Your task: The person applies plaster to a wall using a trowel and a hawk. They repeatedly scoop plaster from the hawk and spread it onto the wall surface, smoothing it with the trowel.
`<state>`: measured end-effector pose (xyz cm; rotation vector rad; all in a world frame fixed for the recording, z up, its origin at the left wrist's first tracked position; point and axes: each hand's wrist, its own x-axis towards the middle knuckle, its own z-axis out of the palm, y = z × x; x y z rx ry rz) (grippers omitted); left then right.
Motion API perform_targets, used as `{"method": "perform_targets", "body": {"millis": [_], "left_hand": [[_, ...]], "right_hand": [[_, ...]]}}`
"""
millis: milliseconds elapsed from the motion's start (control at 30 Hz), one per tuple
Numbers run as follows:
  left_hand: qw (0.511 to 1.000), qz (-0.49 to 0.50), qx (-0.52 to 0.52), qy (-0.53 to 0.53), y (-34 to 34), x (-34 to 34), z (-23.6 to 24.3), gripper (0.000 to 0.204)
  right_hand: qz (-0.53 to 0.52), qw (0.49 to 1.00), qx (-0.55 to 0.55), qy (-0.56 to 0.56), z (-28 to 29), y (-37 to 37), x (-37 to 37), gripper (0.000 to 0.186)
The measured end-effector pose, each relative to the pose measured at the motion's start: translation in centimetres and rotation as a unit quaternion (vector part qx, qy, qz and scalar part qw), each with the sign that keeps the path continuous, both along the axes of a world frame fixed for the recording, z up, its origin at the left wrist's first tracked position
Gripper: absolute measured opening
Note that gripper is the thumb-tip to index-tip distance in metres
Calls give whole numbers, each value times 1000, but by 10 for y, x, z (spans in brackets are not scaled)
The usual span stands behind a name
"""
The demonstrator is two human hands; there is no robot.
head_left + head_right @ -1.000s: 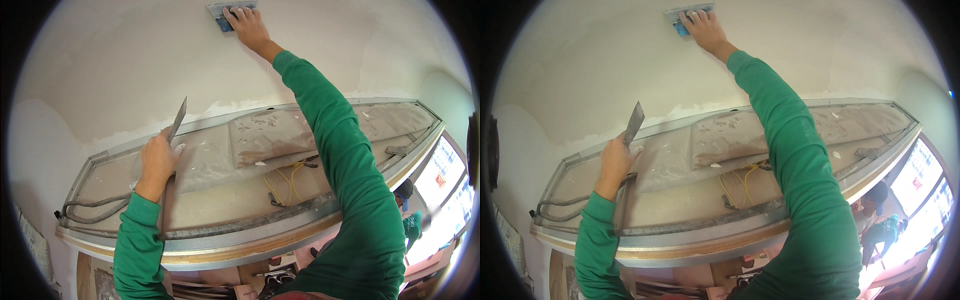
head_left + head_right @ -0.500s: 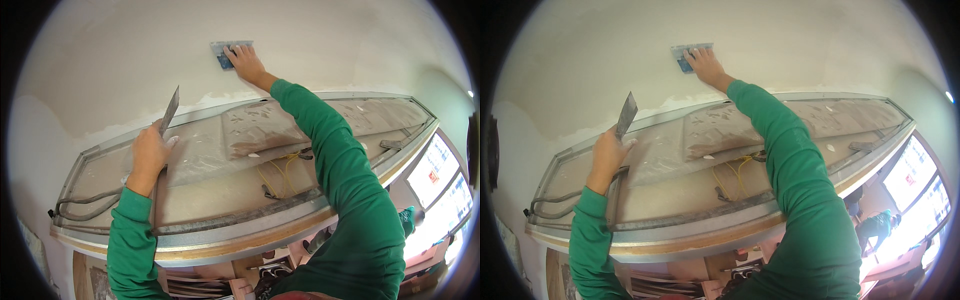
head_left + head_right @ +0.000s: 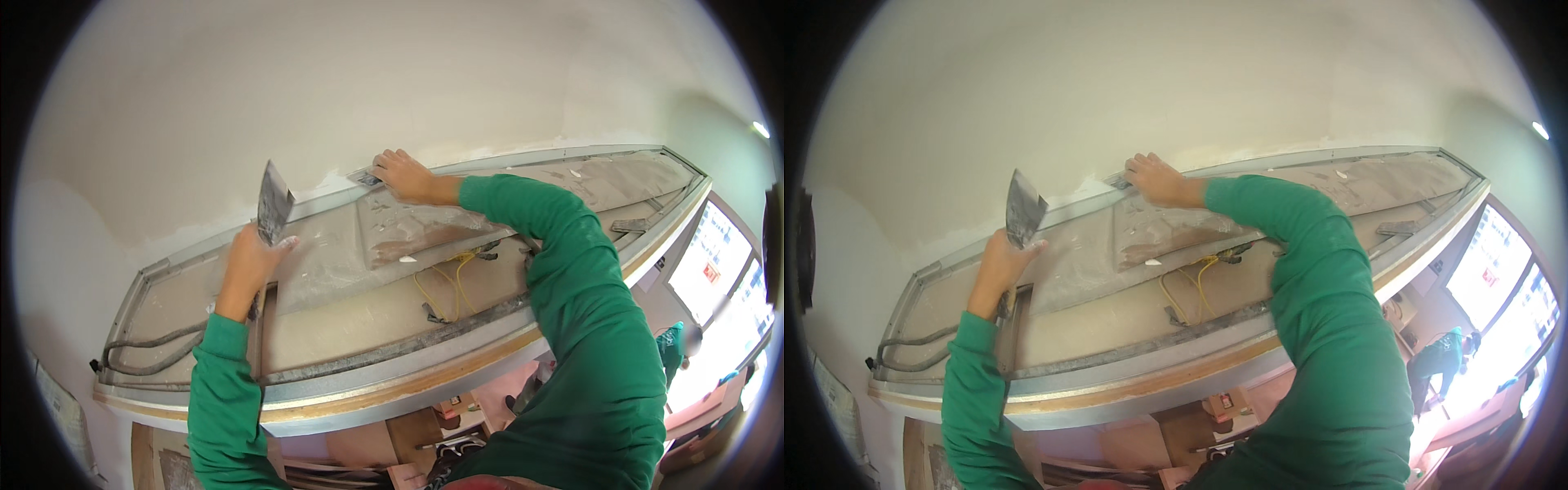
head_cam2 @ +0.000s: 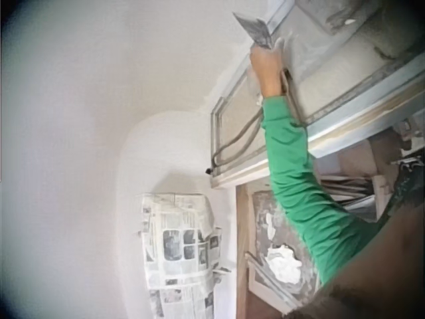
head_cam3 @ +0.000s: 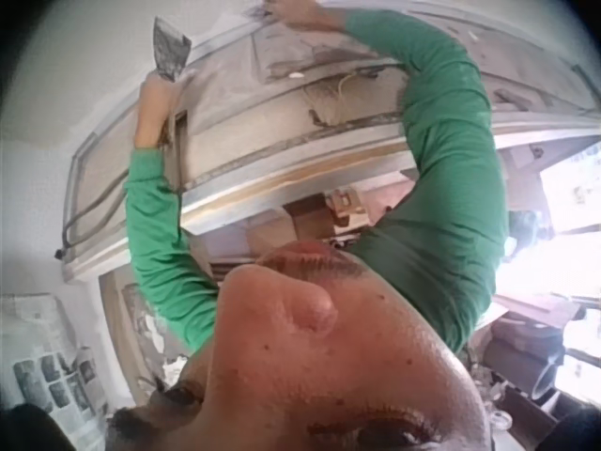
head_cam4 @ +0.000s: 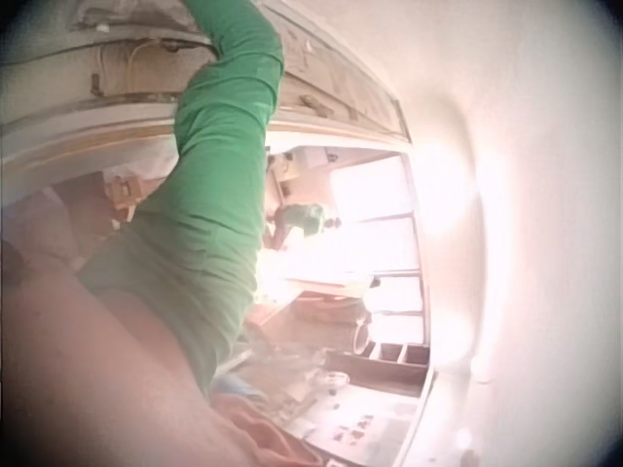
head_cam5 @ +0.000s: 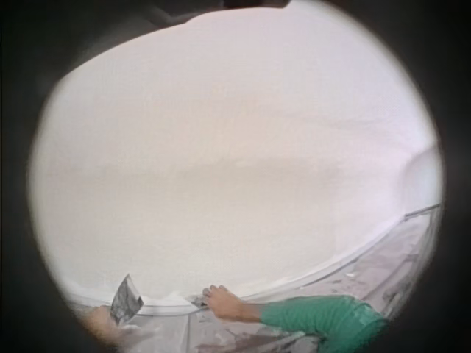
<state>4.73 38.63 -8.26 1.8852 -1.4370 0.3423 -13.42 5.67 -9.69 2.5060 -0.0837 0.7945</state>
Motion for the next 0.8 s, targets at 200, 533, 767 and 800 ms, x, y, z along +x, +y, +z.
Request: {"method": "perform_targets", "body": {"millis": [200,533,767,800], "left_hand": [[780,-227,170,558,20,-33,26,36],[738,-361,220,527,50,-51,33,54],[690,-435,187,547,53,-41,43,50],[712,-396,197,545,55,-40,43,49]], "right_hand": [[364,916,25,-168,57,106,-67,50],[467,878,-46,-99,45,144,-105,53],[123,928,-250,-246,128,10,-70,67],[65,913,-280,-289,154,6,-64,66]]}}
